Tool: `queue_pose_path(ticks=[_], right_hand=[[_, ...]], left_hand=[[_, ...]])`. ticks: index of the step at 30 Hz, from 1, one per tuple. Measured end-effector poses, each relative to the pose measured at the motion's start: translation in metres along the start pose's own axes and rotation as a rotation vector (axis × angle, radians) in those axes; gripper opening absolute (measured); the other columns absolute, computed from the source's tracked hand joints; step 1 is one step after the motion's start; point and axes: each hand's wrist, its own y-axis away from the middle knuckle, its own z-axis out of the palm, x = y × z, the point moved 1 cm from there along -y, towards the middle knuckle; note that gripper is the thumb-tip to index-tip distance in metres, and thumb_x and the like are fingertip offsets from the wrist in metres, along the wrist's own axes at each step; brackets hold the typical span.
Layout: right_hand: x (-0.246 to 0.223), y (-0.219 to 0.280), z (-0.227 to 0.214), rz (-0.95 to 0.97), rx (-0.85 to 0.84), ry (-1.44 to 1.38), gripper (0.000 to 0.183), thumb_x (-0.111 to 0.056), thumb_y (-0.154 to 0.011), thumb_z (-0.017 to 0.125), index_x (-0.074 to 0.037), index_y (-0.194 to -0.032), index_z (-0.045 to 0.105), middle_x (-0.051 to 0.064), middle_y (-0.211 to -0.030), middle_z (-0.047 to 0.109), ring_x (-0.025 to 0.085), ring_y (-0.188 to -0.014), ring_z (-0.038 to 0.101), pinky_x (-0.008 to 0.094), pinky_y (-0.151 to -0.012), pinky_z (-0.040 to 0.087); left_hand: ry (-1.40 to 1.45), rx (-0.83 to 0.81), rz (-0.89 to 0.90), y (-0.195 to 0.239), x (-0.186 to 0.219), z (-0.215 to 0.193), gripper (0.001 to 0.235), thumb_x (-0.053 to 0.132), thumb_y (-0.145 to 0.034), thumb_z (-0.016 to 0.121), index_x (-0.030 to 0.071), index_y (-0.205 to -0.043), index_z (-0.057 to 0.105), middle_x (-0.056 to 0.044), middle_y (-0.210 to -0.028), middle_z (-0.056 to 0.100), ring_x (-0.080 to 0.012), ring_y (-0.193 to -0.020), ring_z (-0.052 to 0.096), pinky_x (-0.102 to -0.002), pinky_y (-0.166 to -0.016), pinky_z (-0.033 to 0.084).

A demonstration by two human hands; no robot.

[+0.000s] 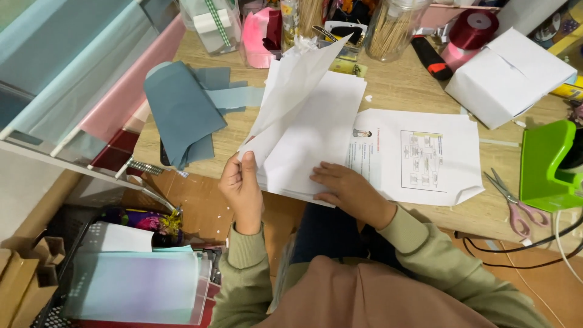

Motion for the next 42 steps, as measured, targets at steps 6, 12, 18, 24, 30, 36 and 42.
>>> queue_pose_path(ticks=[6, 12, 18, 24, 30, 36, 42], right_hand=[[0.013, 0.005, -0.008, 0.042, -0.024, 0.206, 0.028, -0.015, -0.104, 0.058, -0.01, -0.129, 0.068, 0.013, -0.109, 0.076, 0.028, -0.105, 0.072, 0.035, -0.095, 0.057], [-0.005, -0.006, -0.038, 0.261, 0.028, -0.167, 0.031, -0.011, -0.094, 0.072, -0.008, -0.125, 0.072, 0.015, -0.096, 0.076, 0.028, -0.095, 0.073, 0.038, -0.083, 0.061], [0.006, -0.011, -0.04, 0.355, 0.032, -0.156, 0.017, -0.018, -0.078, 0.088, -0.009, -0.091, 0.081, 0.01, -0.076, 0.073, 0.023, -0.08, 0.072, 0.032, -0.073, 0.061], [0.005, -0.012, -0.061, 0.468, 0.065, -0.397, 0.011, -0.015, -0.094, 0.075, -0.005, -0.094, 0.08, 0.013, -0.076, 0.074, 0.019, -0.08, 0.065, 0.035, -0.073, 0.057], [0.01, -0.011, -0.063, 0.371, 0.29, -0.42, 0.015, -0.016, -0.102, 0.07, -0.004, -0.101, 0.078, 0.014, -0.071, 0.069, 0.022, -0.075, 0.066, 0.036, -0.072, 0.054], [0.05, 0.001, -0.111, -0.002, 0.763, 0.138, 0.011, 0.0, -0.116, 0.067, 0.003, -0.108, 0.074, 0.02, -0.091, 0.071, 0.041, -0.087, 0.069, 0.045, -0.08, 0.054], [0.056, 0.057, -0.152, -0.068, 0.987, -0.037, 0.02, 0.004, -0.127, 0.059, 0.019, -0.113, 0.059, 0.031, -0.095, 0.065, 0.036, -0.08, 0.069, 0.04, -0.072, 0.059]], left_hand=[[0.025, -0.008, 0.03, 0.0, 0.01, 0.004, 0.012, 0.009, -0.102, 0.064, 0.002, -0.102, 0.074, -0.01, -0.093, 0.076, -0.0075, -0.093, 0.056, -0.033, -0.087, 0.057], [0.003, -0.053, 0.049, -0.002, -0.004, -0.001, 0.015, 0.01, -0.103, 0.063, 0.001, -0.104, 0.074, -0.013, -0.097, 0.077, -0.0085, -0.096, 0.058, -0.035, -0.087, 0.057], [0.0, -0.049, 0.024, -0.003, 0.0, 0.004, 0.016, 0.013, -0.103, 0.063, 0.002, -0.107, 0.074, -0.011, -0.094, 0.077, -0.0082, -0.092, 0.061, -0.034, -0.085, 0.058], [0.007, -0.027, 0.008, -0.012, -0.023, -0.003, 0.016, 0.015, -0.103, 0.064, 0.003, -0.108, 0.074, -0.009, -0.096, 0.077, -0.0075, -0.094, 0.061, -0.034, -0.087, 0.057], [0.01, -0.004, 0.026, -0.018, -0.032, -0.002, 0.018, 0.016, -0.105, 0.06, 0.004, -0.11, 0.073, -0.01, -0.098, 0.076, -0.0091, -0.095, 0.063, -0.036, -0.089, 0.058], [0.024, 0.024, 0.243, -0.033, -0.003, 0.009, 0.022, 0.012, -0.11, 0.051, 0.0, -0.122, 0.065, -0.022, -0.122, 0.07, -0.0228, -0.121, 0.062, -0.042, -0.106, 0.051], [-0.017, -0.045, 0.417, -0.027, 0.008, 0.008, 0.027, 0.0, -0.111, 0.041, -0.001, -0.133, 0.056, -0.021, -0.135, 0.063, -0.0309, -0.132, 0.061, -0.039, -0.118, 0.051]])
